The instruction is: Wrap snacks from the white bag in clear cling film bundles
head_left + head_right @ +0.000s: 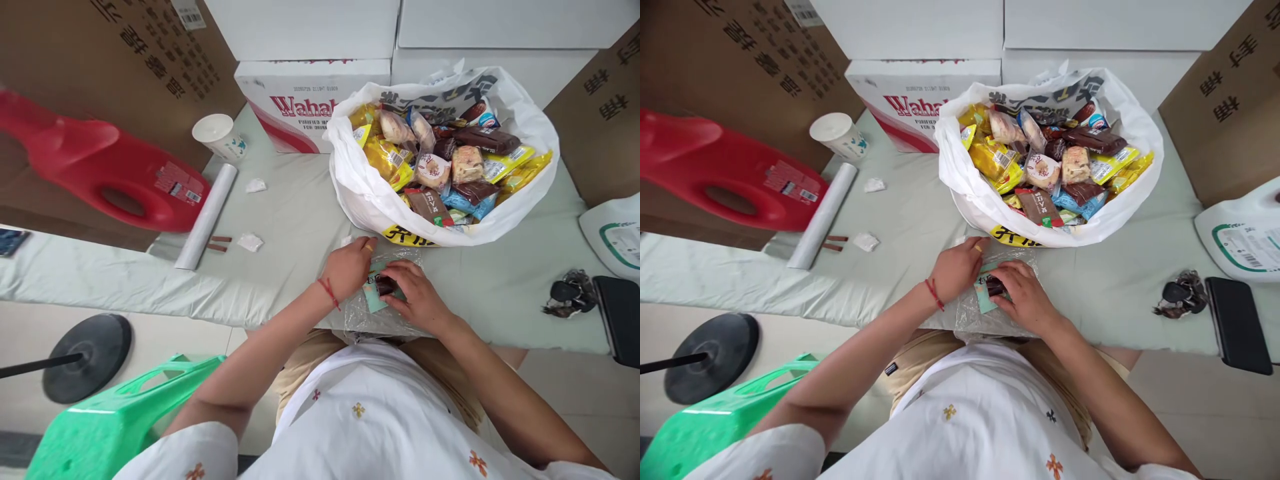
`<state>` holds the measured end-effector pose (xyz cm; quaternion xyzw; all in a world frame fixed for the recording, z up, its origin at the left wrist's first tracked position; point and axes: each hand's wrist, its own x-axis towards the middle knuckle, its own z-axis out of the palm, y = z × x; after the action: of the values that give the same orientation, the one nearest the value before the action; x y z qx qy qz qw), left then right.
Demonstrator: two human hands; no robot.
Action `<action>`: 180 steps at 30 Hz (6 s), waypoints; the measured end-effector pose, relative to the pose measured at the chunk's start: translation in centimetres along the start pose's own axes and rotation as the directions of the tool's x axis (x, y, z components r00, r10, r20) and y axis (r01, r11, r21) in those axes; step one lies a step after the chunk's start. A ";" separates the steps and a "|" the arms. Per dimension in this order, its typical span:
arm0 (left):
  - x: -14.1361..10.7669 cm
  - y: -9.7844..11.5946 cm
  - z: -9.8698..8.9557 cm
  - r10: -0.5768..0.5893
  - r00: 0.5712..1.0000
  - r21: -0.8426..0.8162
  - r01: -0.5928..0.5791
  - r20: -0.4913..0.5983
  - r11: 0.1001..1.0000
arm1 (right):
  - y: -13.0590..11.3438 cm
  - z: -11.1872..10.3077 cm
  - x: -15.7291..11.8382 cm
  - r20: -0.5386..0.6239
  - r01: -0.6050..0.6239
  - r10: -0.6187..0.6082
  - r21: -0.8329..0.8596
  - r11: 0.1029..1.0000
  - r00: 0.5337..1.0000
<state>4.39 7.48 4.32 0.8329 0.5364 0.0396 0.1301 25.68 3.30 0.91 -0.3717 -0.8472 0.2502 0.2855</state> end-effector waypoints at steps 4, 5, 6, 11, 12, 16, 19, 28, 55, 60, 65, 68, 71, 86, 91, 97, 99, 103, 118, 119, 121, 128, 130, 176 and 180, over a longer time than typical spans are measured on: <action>2.1 0.4 -0.4 -0.089 0.986 0.092 0.077 0.138 0.993 | 0.7 0.3 -0.2 -0.016 0.004 -0.004 0.013 1.000 1.000; 2.5 0.2 -0.3 -0.078 0.986 0.083 0.066 0.144 0.994 | 0.8 0.4 -0.2 -0.033 0.002 -0.002 0.015 1.000 0.999; 2.7 -0.1 -0.2 -0.066 0.988 0.063 0.058 0.136 0.996 | 1.0 0.5 -0.2 -0.056 -0.002 0.003 0.016 1.000 0.998; 2.8 -1.8 0.2 0.045 0.995 -0.286 -0.069 -0.090 0.956 | 1.4 0.8 -0.4 -0.123 -0.041 0.043 0.017 0.999 0.992; 2.5 -1.8 0.1 0.079 0.988 -0.368 -0.124 -0.135 0.922 | 1.4 0.8 -0.4 -0.120 -0.051 0.053 0.022 0.998 0.991; 0.1 0.4 0.2 0.191 0.950 -0.493 -0.293 -0.247 0.820 | 1.3 0.8 -0.3 -0.118 -0.080 0.085 0.047 0.996 0.989; -2.4 2.6 1.5 0.234 0.912 -0.377 -0.358 -0.336 0.854 | 1.0 1.1 -0.3 -0.136 -0.092 0.102 0.072 0.993 0.985; -5.2 3.4 6.6 0.224 0.785 -0.134 -0.361 -0.578 0.923 | 0.6 0.6 -1.7 -0.118 -0.109 0.121 0.104 0.989 0.986; -5.3 2.5 7.4 0.156 0.805 -0.158 -0.295 -0.572 0.942 | 2.8 -0.8 -2.9 -0.153 0.015 -0.025 -0.067 0.998 0.988; -5.6 1.4 6.2 0.205 0.810 -0.217 -0.376 -0.550 0.901 | 1.0 -1.9 -3.6 -0.171 0.041 -0.061 -0.119 0.992 0.983; -5.4 1.4 5.5 0.236 0.794 -0.237 -0.427 -0.560 0.873 | -2.4 -1.7 -6.0 -0.060 0.091 -0.107 -0.221 0.971 0.992; -5.2 1.2 5.4 0.245 0.802 -0.250 -0.434 -0.545 0.866 | -3.0 -0.5 -6.9 0.021 0.118 -0.117 -0.247 0.962 0.993; -5.0 0.7 5.3 0.264 0.818 -0.278 -0.448 -0.512 0.850 | -2.9 -0.3 -6.7 -0.028 0.107 -0.111 -0.138 0.985 0.993; -4.7 -1.8 3.2 0.463 0.830 -0.434 -0.558 -0.312 0.707 | 0.7 -0.1 2.7 0.006 -0.260 0.261 -0.033 0.965 0.965; -5.7 -1.5 3.1 0.418 0.878 -0.437 -0.479 -0.232 0.761 | 0.7 0.4 2.4 -0.041 -0.280 0.279 -0.027 0.960 0.960; -6.4 -1.3 3.1 0.407 0.871 -0.513 -0.491 -0.274 0.704 | 0.6 1.0 2.1 -0.105 -0.296 0.288 -0.070 0.953 0.952; -6.4 -1.1 3.7 0.378 0.873 -0.477 -0.485 -0.308 0.733 | 0.4 1.1 2.1 -0.114 -0.304 0.294 -0.083 0.949 0.949; -6.2 -0.7 4.6 0.235 0.868 -0.393 -0.420 -0.437 0.818 | 0.2 1.2 2.0 -0.118 -0.314 0.302 -0.102 0.944 0.946; -4.7 -1.4 3.5 -0.412 0.659 -0.339 0.244 -0.630 0.909 | 0.8 1.3 2.4 -0.066 -0.336 0.332 -0.069 0.939 0.941; -5.1 -1.0 3.0 -0.343 0.615 -0.319 0.154 -0.710 0.935 | 0.8 1.2 2.4 -0.058 -0.339 0.335 -0.068 0.938 0.940; -5.6 0.2 2.2 -0.136 0.601 -0.226 -0.076 -0.788 0.971 | 0.6 1.2 2.4 -0.050 -0.339 0.336 -0.064 0.939 0.940; -4.4 2.1 4.9 0.261 0.895 -0.133 -0.327 -0.362 0.936 | 1.5 0.4 2.4 -0.036 -0.344 0.347 0.070 0.936 0.937; -4.1 1.5 5.9 0.211 0.917 -0.159 -0.277 -0.340 0.948 | 2.3 -0.4 2.0 -0.065 -0.356 0.364 0.104 0.929 0.929; -6.2 -0.8 4.8 -0.378 0.842 -0.435 0.196 -0.385 0.879 | -2.3 4.8 -0.4 -0.249 -0.283 0.271 -0.014 0.959 0.930; -5.2 -2.2 4.0 -0.338 0.902 -0.585 0.126 -0.269 0.802 | -2.3 4.6 -0.5 -0.251 -0.288 0.276 -0.009 0.958 0.928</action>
<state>1.12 2.98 0.29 0.6640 0.6155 0.3286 0.2688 21.76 0.55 -1.10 -0.5241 -0.7482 0.2211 0.3415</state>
